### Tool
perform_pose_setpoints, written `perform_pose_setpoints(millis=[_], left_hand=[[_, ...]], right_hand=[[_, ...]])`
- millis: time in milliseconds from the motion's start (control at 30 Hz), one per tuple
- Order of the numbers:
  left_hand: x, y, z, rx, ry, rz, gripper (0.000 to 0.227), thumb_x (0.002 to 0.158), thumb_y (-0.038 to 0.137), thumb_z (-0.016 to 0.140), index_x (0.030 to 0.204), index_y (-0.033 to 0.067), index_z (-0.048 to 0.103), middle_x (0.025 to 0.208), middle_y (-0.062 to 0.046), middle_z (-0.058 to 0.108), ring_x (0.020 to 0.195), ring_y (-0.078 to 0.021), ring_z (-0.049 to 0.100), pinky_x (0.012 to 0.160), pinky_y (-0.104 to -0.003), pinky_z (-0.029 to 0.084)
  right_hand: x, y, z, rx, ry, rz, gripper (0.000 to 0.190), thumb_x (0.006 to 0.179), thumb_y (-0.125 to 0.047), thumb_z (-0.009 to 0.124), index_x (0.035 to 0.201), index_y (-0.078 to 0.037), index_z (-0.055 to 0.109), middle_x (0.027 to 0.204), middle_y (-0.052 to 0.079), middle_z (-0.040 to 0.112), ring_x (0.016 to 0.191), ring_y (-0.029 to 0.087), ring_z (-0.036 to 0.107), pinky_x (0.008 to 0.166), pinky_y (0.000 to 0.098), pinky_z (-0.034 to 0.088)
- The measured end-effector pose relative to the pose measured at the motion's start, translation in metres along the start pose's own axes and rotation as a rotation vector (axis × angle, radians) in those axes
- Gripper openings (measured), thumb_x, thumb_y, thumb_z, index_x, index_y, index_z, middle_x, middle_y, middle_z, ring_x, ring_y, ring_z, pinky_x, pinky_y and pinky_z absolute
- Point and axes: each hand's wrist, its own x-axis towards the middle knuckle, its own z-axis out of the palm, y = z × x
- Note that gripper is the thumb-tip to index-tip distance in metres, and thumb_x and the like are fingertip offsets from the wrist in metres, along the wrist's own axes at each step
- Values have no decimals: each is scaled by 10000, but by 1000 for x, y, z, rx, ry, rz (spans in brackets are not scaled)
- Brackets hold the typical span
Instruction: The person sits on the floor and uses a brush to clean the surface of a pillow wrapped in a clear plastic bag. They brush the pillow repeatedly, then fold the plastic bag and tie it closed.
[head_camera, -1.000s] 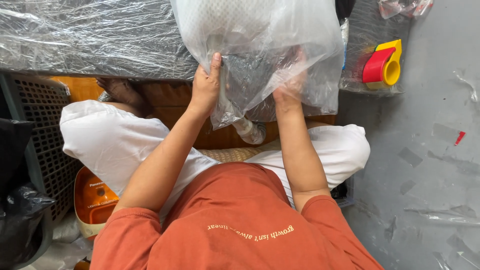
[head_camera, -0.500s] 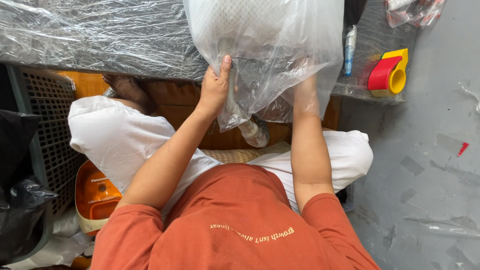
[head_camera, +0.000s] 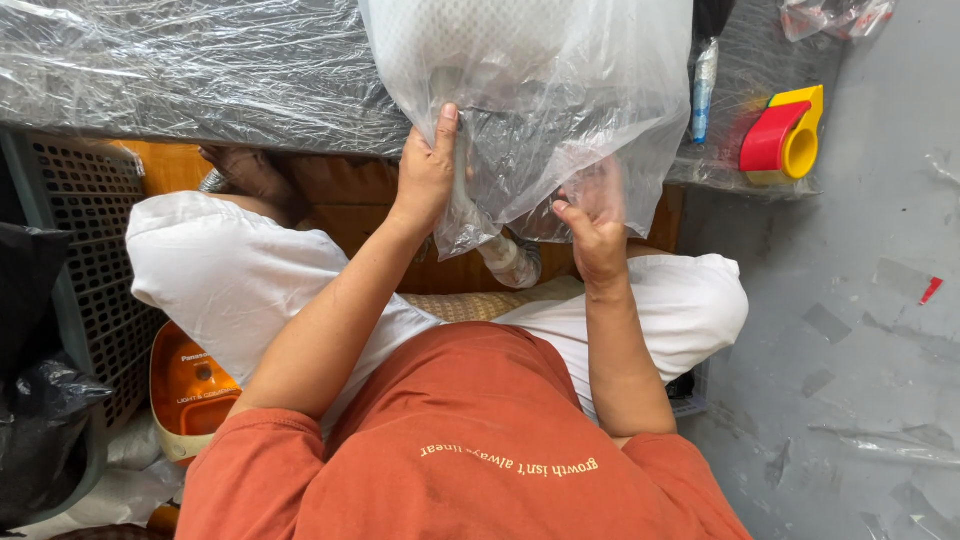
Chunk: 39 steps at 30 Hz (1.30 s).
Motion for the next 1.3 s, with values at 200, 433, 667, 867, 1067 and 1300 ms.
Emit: perform_pose_setpoints(millis=[200, 433, 667, 867, 1067, 1300], left_hand=[[3, -5, -4, -106, -101, 19, 403, 954, 517, 524, 976, 117, 562, 683, -14, 585, 555, -160, 641, 518, -314, 589], [1, -4, 0, -115, -110, 21, 410, 962, 520, 501, 985, 117, 573, 658, -15, 599, 548, -153, 638, 531, -296, 564], [-4, 6, 6, -51, -18, 24, 621, 906, 591, 479, 1225, 80, 627, 1214, -82, 731, 1204, -215, 679, 1055, -316, 520], [-11, 15, 8, -65, -116, 83, 1089, 708, 897, 340, 1389, 60, 490, 1286, -115, 682, 1244, -251, 651, 1080, -369, 505], [2, -6, 9, -32, -200, 94, 1002, 694, 408, 895, 1432, 56, 314, 1393, -131, 594, 1314, -248, 593, 1129, -363, 484], [13, -21, 11, -32, -193, 112, 608, 740, 116, 685, 1303, 68, 461, 1159, -102, 653, 1092, -223, 656, 992, -357, 540]], right_hand=[[23, -68, 53, 749, 13, 137, 130, 1013, -91, 710, 1131, -37, 727, 1216, 199, 717, 1146, 289, 713, 1088, 401, 582], [-1, -59, 76, 397, 159, 534, 455, 965, -517, 508, 1134, -109, 619, 648, -92, 358, 524, 44, 318, 506, 225, 311], [1, -50, 99, -346, -62, 332, 396, 1040, -408, 502, 1046, -60, 690, 967, 53, 721, 990, 153, 666, 925, 322, 505], [9, -66, 106, -456, -115, 293, 363, 1046, -403, 505, 913, -90, 633, 788, 37, 630, 793, 197, 634, 780, 356, 484], [16, -66, 105, -578, -103, -1, 382, 1056, -260, 471, 1299, 13, 580, 1262, 213, 660, 1267, 376, 584, 1143, 444, 399], [18, -82, 104, -613, -168, 479, 524, 975, -487, 426, 1362, -190, 617, 1365, 94, 674, 1294, 348, 589, 1108, 409, 428]])
